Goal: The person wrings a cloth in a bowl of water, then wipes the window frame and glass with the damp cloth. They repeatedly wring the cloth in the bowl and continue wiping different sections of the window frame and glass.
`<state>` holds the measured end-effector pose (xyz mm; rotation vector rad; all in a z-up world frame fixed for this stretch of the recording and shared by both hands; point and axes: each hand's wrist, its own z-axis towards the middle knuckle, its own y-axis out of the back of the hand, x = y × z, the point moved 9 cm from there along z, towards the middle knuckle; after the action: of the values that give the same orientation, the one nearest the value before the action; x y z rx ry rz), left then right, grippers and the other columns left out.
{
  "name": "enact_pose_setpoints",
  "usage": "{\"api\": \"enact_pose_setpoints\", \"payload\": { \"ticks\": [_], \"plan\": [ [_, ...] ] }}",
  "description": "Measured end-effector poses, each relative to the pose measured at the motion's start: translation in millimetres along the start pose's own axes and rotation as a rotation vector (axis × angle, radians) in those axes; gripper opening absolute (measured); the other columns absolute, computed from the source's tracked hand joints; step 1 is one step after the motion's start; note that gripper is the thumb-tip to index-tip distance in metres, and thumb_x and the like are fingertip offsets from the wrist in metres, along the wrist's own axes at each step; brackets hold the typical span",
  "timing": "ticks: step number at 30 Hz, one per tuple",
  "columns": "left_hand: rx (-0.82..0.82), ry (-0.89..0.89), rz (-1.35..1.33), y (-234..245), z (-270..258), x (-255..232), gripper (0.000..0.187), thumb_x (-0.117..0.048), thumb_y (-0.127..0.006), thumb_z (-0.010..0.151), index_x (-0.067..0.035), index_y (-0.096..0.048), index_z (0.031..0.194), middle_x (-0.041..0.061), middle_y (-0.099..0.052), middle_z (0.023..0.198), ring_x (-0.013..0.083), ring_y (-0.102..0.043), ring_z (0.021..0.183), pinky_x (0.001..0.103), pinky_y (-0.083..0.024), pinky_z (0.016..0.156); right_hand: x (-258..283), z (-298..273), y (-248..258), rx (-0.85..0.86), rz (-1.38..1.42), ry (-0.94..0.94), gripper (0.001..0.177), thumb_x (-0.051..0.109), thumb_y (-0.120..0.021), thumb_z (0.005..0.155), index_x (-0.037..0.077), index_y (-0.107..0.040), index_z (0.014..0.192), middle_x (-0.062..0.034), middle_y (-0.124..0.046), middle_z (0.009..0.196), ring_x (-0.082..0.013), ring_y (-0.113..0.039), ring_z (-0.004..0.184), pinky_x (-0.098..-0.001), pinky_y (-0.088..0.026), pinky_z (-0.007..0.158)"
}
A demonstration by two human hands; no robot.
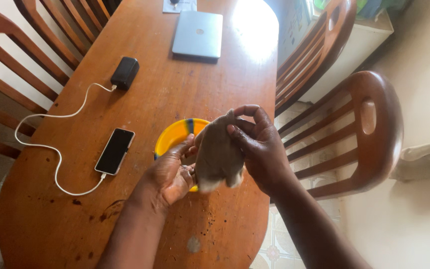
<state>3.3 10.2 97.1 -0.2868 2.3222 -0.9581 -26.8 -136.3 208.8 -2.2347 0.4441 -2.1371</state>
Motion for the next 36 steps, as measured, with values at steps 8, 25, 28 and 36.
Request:
{"api": "enact_pose_setpoints", "payload": {
  "ticks": [8, 25, 28, 36],
  "plan": [
    [0.064, -0.023, 0.048, -14.8, 1.0, 1.0, 0.041, -0.036, -0.048, 0.101, -0.012, -0.060, 0.132, 0.010, -0.070, 0.123, 0.0212, -0.066, 0.116, 0.044, -0.058, 0.097, 1.3, -4.4, -2.5, -0.006, -0.044, -0.033, 0.039, 0.021, -0.067, 0.094, 0.007, -0.050, 0.126, -0.0178, -0.073, 0.121, -0.0214, -0.070, 0.110, -0.0352, -0.062, 0.092],
    [-0.144, -0.815, 0.409, -69.5, -77.1, -92.6, 0.018, -0.013, -0.082, 0.085, -0.005, -0.067, 0.083, 0.004, -0.071, 0.082, 0.0093, -0.062, 0.071, 0.025, -0.055, 0.068, 21.4, -6.5, 29.5, -0.063, 0.050, -0.002, 0.032, 0.010, -0.074, 0.088, 0.001, -0.067, 0.117, -0.0133, -0.073, 0.111, -0.0240, -0.070, 0.106, -0.0411, -0.060, 0.100],
    [-0.113, -0.886, 0.444, -88.0, -98.8, -105.4, 0.016, -0.014, -0.082, 0.084, -0.008, -0.067, 0.083, 0.002, -0.071, 0.080, 0.0076, -0.065, 0.070, 0.023, -0.057, 0.068, 47.7, -12.4, 24.1, 0.005, 0.308, 0.022, 0.038, 0.012, -0.070, 0.091, 0.003, -0.062, 0.127, -0.0149, -0.069, 0.118, -0.0289, -0.069, 0.108, -0.0472, -0.061, 0.097],
    [-0.277, -0.940, 0.529, -81.5, -97.0, -111.9, 0.029, -0.021, -0.084, 0.094, -0.002, -0.066, 0.081, 0.002, -0.061, 0.075, 0.0082, -0.049, 0.067, 0.023, -0.042, 0.063, 46.7, -6.4, 6.7, 0.058, 0.259, -0.063, 0.042, 0.013, -0.071, 0.089, 0.003, -0.064, 0.129, -0.0164, -0.069, 0.117, -0.0273, -0.067, 0.107, -0.0460, -0.058, 0.098]
  ]
}}
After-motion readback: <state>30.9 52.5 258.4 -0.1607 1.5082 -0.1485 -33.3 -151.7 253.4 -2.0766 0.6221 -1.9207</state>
